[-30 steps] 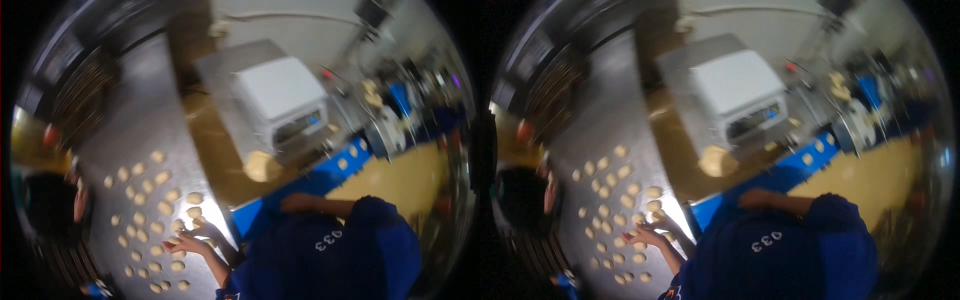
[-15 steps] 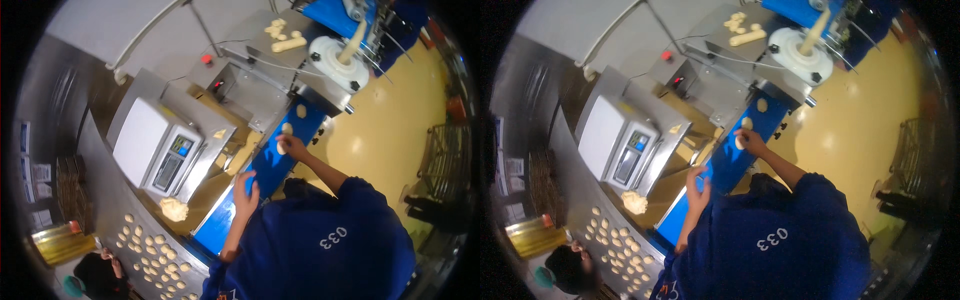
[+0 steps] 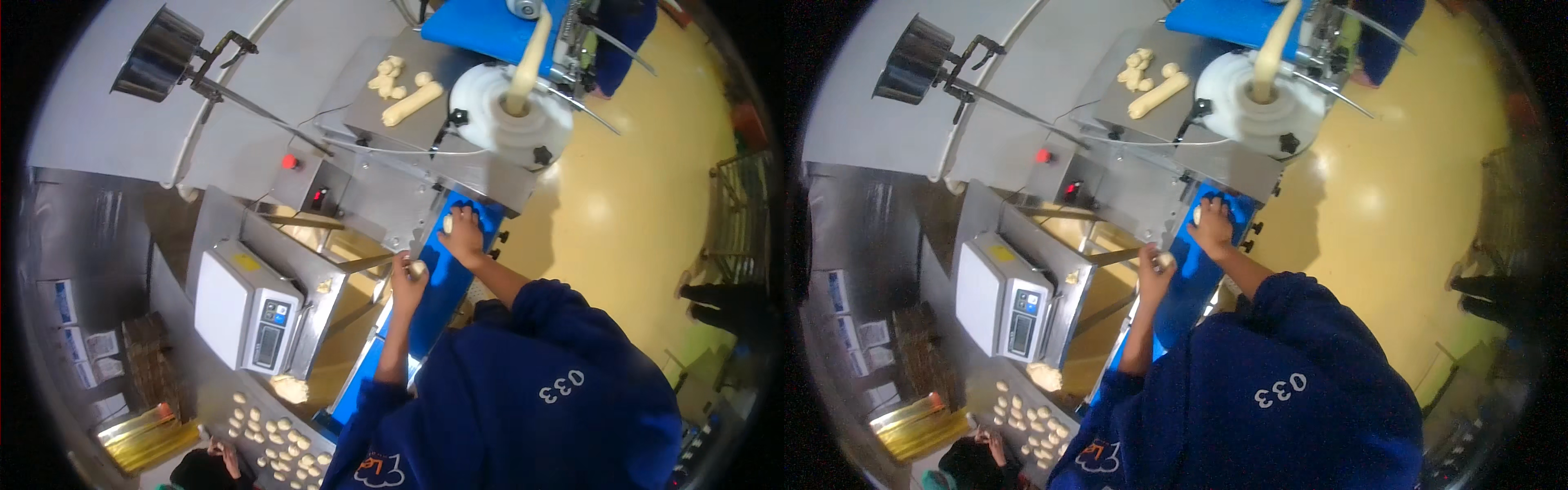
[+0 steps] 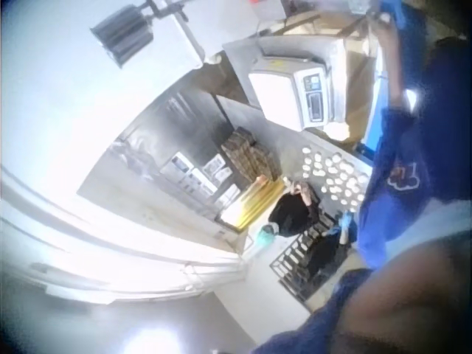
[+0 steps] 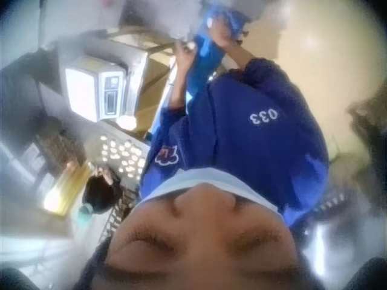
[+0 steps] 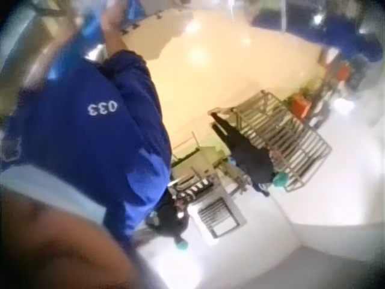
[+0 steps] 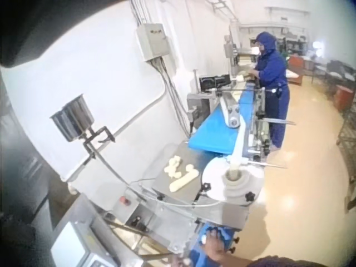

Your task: The person portions dough by hand, weighing individual pieces on a digital scale and placing them onto a conveyor belt. The person also arranges the dough pieces on a metal table and places them into baking trays.

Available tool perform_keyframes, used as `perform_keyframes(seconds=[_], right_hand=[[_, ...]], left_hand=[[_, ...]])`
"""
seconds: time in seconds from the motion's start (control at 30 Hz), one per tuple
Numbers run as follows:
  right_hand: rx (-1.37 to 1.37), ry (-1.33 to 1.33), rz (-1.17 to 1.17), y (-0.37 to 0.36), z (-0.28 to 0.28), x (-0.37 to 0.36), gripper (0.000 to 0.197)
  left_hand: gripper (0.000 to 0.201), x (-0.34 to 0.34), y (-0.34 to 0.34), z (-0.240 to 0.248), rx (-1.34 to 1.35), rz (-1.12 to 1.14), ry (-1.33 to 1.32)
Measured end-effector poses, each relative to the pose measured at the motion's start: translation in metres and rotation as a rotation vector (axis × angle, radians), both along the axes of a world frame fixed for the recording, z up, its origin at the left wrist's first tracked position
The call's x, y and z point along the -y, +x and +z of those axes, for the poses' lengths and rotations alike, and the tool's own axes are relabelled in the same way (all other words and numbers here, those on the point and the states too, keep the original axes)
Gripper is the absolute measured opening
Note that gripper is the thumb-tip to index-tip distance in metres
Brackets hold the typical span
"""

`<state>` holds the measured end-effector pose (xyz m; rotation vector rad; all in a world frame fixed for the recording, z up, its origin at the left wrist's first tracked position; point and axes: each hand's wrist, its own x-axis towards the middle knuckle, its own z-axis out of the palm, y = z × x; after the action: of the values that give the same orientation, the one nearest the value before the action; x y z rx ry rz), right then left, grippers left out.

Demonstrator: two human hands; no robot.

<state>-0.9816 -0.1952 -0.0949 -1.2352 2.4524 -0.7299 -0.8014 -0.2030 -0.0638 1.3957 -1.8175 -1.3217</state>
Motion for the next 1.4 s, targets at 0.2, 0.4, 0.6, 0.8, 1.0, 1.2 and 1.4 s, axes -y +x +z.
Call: perform_keyframes(seconds=[0.2, 0.4, 0.6, 0.8, 1.0, 1.2, 1.4], right_hand=[[0.199, -0.03, 0.092, -0.013, -0.021, -0.007, 0.037], [1.215, 0.182, 0.062, -0.02, -0.029, -0.018, 0.05], [1.868, 0.105, 0.125, -0.048, 0.022, -0.088, 0.039], [1.921, -0.071, -0.012, -0.072, 0.046, -0.175, 0.045], [1.58, -0.203, -0.1, -0.091, 0.035, -0.243, 0.045], [1.627, -0.1, 0.033, -0.109, 0.031, -0.224, 0.042], [1.693, -0.021, 0.256, -0.109, 0.045, -0.165, 0.039]], left_hand=[[0.077, 0.029, 0.119, 0.235, 0.184, 0.314, -0.793], [0.094, 0.076, 0.178, 0.302, 0.936, 0.473, -0.94], [0.051, 0.05, 0.01, 0.155, 0.293, 0.014, -0.156], [0.049, 0.014, -0.126, 0.014, 0.392, -0.227, -0.24], [0.047, 0.023, -0.168, -0.053, 0.582, -0.314, -0.326], [0.036, 0.047, -0.091, -0.054, -0.112, -0.368, 0.282], [0.025, -0.012, 0.048, 0.096, -1.193, -0.016, 0.701]])
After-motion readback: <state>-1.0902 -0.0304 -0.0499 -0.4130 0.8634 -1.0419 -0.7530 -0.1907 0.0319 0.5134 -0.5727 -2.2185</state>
